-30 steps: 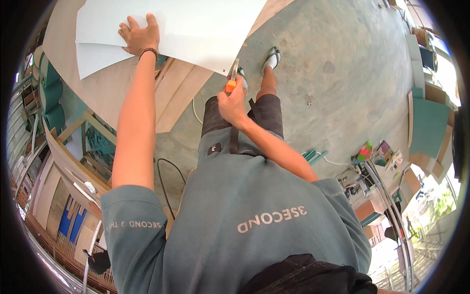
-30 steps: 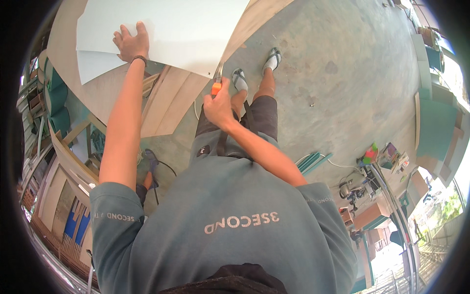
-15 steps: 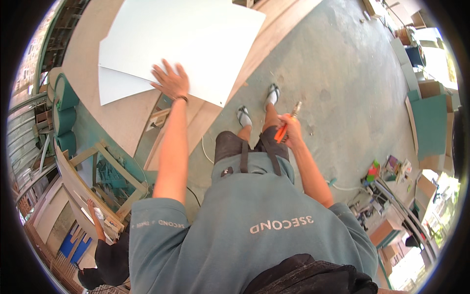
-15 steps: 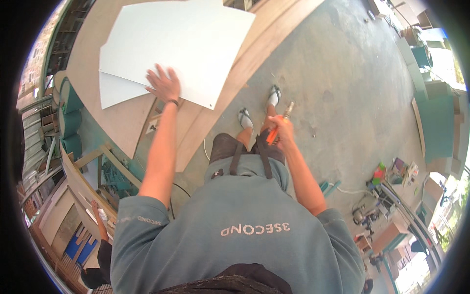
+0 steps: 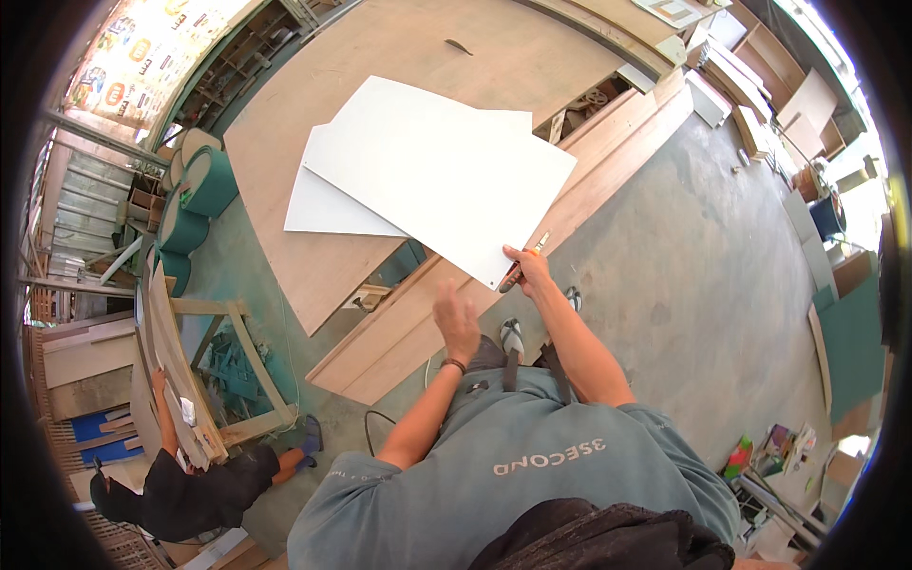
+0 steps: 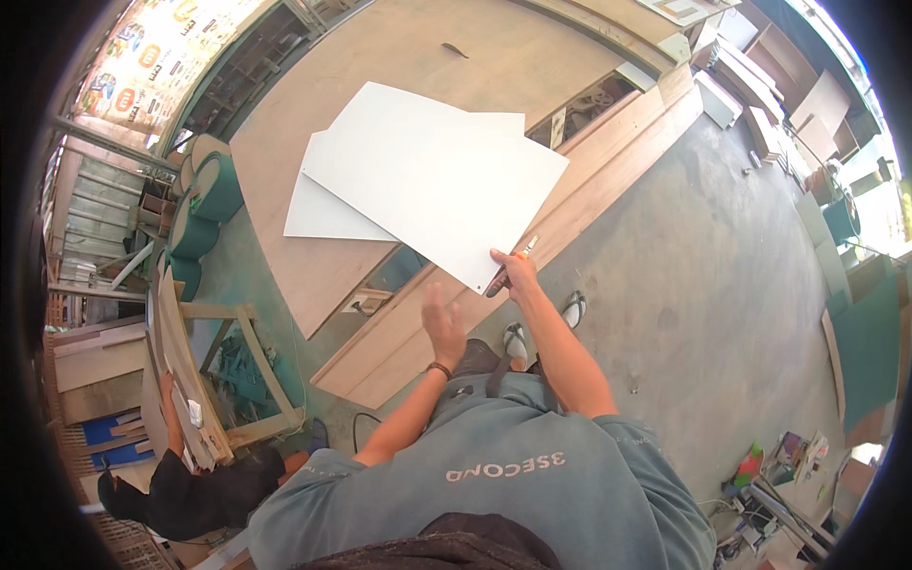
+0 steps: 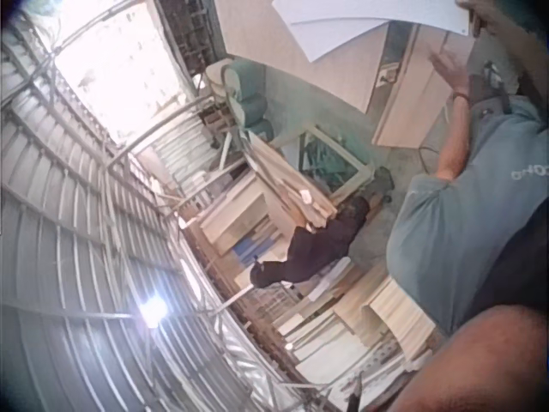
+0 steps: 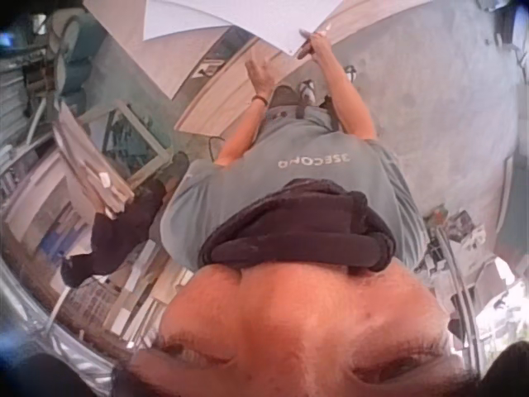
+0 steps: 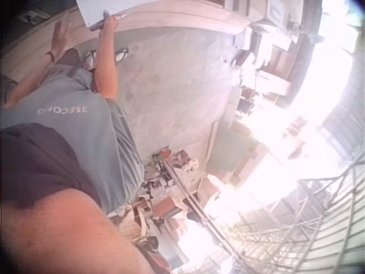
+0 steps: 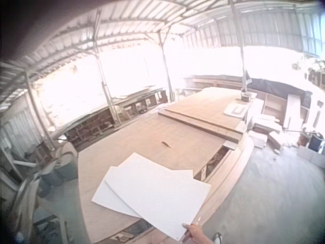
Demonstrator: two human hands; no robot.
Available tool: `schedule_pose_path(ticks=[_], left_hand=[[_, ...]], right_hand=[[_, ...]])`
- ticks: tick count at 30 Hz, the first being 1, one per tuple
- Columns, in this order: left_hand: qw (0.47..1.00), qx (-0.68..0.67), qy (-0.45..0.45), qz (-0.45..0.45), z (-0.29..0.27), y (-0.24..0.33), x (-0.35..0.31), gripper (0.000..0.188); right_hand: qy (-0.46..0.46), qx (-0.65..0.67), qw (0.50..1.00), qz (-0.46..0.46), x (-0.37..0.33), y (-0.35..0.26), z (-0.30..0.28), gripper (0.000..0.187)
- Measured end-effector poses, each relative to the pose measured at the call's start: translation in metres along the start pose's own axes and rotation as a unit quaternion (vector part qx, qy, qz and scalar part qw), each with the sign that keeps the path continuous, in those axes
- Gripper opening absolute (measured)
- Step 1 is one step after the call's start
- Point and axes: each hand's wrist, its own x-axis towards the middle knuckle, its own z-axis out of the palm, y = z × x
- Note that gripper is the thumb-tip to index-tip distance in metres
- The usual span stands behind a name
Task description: The person handles white boards on a workbench and then reads through several pages of a technical drawing or blueprint, pointing at specific details on the diagrams.
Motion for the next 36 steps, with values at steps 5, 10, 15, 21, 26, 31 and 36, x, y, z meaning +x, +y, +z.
schedule_pose_path(ticks=[5, 10, 15, 21, 26, 31, 36], left_hand=[[0.902, -0.281, 0.009, -0.327, -0.029, -0.059, 0.050, 0.064], [0.809, -0.423, -0.035, -0.407, -0.039, -0.047, 0.079, 0.076], [0.730, -0.541, -0.122, -0.400, -0.025, -0.022, 0.101, 0.087], [0.600, -0.703, -0.159, -0.348, -0.001, 0.038, 0.147, 0.067], [0.571, -0.749, -0.150, -0.301, 0.032, 0.017, 0.177, 0.048], [0.568, -0.750, -0.127, -0.314, 0.050, 0.035, 0.188, 0.052], [0.526, -0.773, -0.105, -0.338, 0.073, 0.069, 0.210, 0.052]], right_hand=[[-0.028, -0.063, 0.997, -0.024, -0.002, -0.006, -0.016, 0.023], [-0.008, -0.126, 0.988, -0.093, -0.028, -0.027, -0.056, 0.025], [-0.002, -0.160, 0.985, -0.068, -0.064, -0.050, -0.089, 0.028], [0.027, -0.173, 0.980, -0.094, -0.079, -0.067, -0.121, 0.035], [0.006, -0.221, 0.967, -0.123, -0.074, -0.102, -0.129, 0.040], [-0.032, -0.234, 0.958, -0.163, -0.073, -0.154, -0.137, 0.043], [-0.106, -0.233, 0.940, -0.226, -0.056, -0.213, -0.148, 0.048]])
